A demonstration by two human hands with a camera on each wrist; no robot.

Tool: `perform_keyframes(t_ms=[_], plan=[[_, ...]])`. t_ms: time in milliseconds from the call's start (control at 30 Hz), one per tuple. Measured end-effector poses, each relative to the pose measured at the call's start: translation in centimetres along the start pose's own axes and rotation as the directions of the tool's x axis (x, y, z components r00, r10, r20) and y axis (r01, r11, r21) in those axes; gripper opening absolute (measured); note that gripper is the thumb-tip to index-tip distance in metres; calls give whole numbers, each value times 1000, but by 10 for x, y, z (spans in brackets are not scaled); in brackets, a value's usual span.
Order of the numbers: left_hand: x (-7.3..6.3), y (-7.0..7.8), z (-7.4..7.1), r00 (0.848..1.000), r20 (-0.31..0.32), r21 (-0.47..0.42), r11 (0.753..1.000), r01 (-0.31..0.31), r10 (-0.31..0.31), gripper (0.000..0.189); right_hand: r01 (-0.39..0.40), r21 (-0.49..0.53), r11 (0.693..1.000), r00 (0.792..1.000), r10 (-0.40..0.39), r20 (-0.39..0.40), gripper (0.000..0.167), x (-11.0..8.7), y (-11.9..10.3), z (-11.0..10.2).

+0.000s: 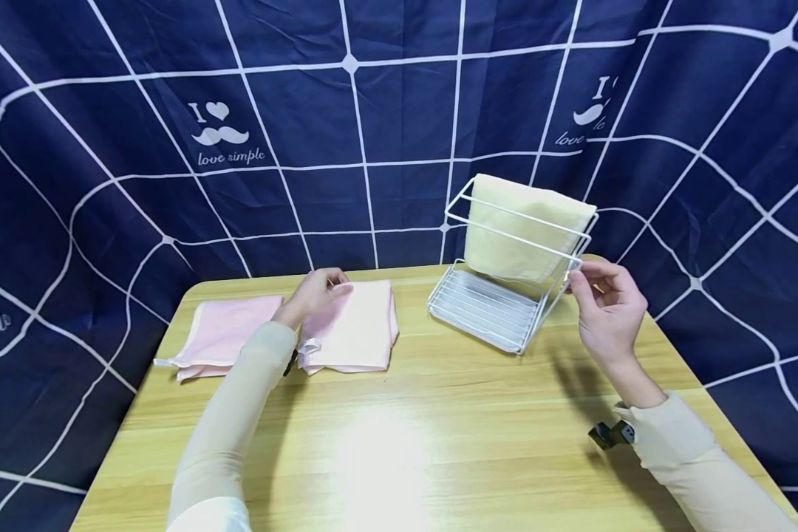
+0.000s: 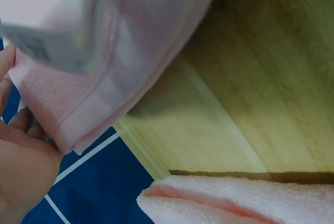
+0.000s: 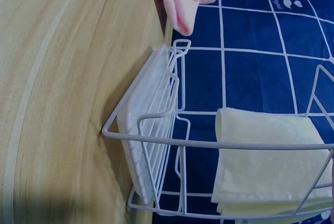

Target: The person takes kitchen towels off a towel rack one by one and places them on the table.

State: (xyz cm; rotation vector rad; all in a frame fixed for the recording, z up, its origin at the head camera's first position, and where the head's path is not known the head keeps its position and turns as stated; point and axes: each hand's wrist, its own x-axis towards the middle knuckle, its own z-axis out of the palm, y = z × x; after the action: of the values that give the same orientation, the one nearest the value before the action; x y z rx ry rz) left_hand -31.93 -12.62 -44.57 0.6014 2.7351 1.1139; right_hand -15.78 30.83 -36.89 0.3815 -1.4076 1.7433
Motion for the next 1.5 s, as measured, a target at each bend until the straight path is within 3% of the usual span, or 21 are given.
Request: perform_keyframes(t_ms=[200, 400, 633, 900, 1067, 1233, 1400, 1500], plan=[[0, 1, -2, 1000, -3, 13, 1000, 19, -19, 13, -1, -8, 1000, 1000, 1, -1, 16, -1, 1, -1], [8, 11, -6, 999, -38, 26, 999, -32, 33, 15, -2, 6, 1000, 1000, 2, -8, 16, 0, 1, -2], [18, 45, -14, 983, -97, 37, 988, -153, 156, 18, -5, 2, 1000, 1000, 5, -7, 16, 0, 0, -2], [26, 89, -24, 960, -162, -4, 973, -232, 229, 20, -5, 5, 1000, 1000, 5, -11, 15, 0, -1, -1], [30, 118, -27, 938, -190, -35, 953, -302, 291, 21, -6, -2, 1000, 1000, 6, -14, 16, 0, -1, -2], [35, 151, -27, 899, -219, -64, 914, -400, 378, 20, 0, -1, 1000, 1000, 0, -15, 15, 1, -1, -1], [37, 184, -26, 866, -214, -61, 878, -475, 453, 20, -1, -4, 1000, 1000, 1, -14, 16, 1, -2, 0], [37, 200, -26, 853, -207, -62, 864, -500, 479, 20, -3, -4, 1000, 1000, 3, -17, 16, -1, -2, 1]])
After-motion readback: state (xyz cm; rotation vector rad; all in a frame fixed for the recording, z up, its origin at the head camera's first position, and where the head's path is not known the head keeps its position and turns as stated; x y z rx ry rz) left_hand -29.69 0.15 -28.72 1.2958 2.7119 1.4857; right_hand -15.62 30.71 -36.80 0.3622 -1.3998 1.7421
